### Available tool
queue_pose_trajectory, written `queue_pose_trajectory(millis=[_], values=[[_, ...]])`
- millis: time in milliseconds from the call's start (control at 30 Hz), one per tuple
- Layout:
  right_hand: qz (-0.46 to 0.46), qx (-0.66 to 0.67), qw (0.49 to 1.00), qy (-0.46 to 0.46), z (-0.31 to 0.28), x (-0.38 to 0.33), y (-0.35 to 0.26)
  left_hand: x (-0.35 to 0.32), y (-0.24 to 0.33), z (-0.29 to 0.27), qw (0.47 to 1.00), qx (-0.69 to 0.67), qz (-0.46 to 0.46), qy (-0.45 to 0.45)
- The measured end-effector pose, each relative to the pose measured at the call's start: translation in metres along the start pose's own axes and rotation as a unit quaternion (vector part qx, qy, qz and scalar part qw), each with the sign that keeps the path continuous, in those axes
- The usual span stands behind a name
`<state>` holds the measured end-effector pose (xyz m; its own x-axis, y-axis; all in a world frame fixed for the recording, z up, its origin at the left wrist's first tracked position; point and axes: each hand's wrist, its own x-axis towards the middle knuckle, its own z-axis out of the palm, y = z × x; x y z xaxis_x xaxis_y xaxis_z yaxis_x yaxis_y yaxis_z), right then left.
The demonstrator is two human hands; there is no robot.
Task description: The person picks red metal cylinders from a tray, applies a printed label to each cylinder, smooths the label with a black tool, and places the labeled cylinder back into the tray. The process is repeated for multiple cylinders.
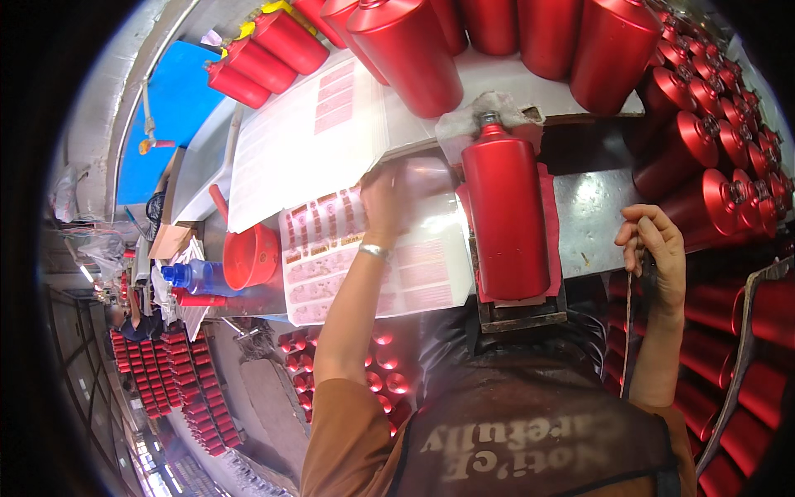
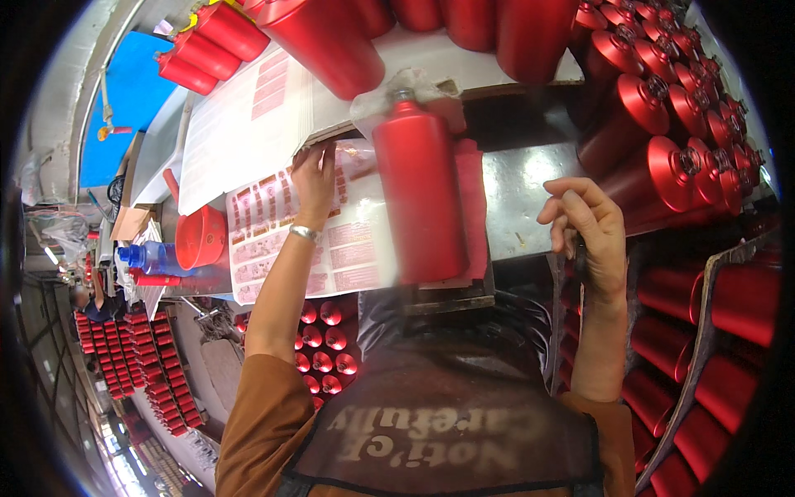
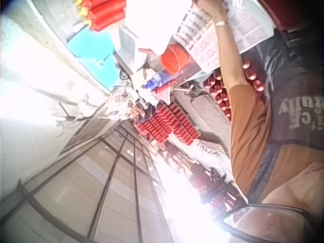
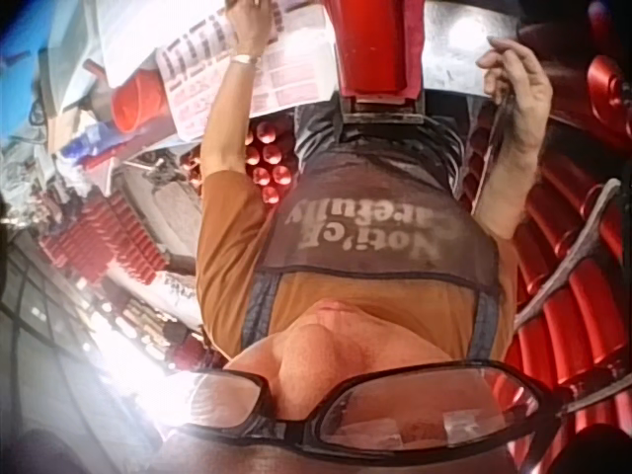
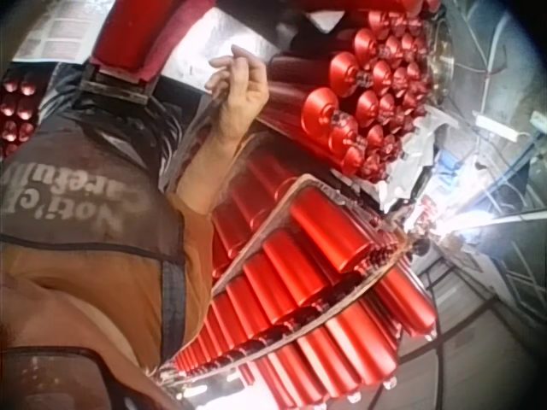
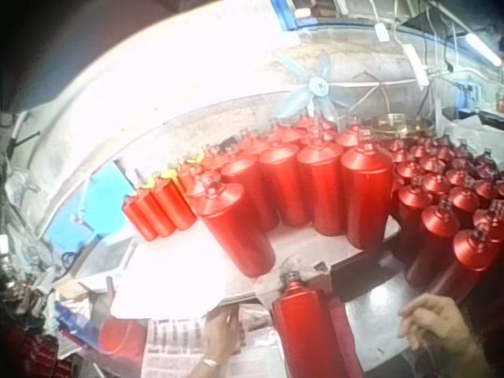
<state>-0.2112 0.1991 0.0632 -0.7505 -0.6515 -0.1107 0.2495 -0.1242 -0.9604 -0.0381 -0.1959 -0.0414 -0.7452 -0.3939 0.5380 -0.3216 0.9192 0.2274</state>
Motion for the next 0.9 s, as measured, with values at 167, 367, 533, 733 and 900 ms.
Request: queue_pose_trajectory(millis=[167, 367, 533, 733, 900], values=[[0.012, -0.001, 1.000, -0.018, 0.007, 0.000, 0.004, -0.018, 0.032, -0.040, 0.995, -0.014, 0.083, 0.052], [0.027, -0.025, 0.999, -0.019, 0.011, 0.004, 0.002, 0.002, 0.101, -0.148, 0.987, -0.057, 0.143, 0.055], [0.032, -0.033, 0.998, -0.043, 0.015, 0.009, 0.001, 0.056, 0.150, -0.193, 0.970, -0.179, 0.162, -0.020], [0.049, -0.038, 0.996, -0.057, 0.018, 0.012, 0.000, 0.103, 0.162, -0.140, 0.951, -0.262, 0.108, -0.123], [0.070, -0.054, 0.994, -0.066, 0.025, 0.020, 0.001, 0.111, 0.154, -0.101, 0.965, -0.204, 0.093, -0.137]])
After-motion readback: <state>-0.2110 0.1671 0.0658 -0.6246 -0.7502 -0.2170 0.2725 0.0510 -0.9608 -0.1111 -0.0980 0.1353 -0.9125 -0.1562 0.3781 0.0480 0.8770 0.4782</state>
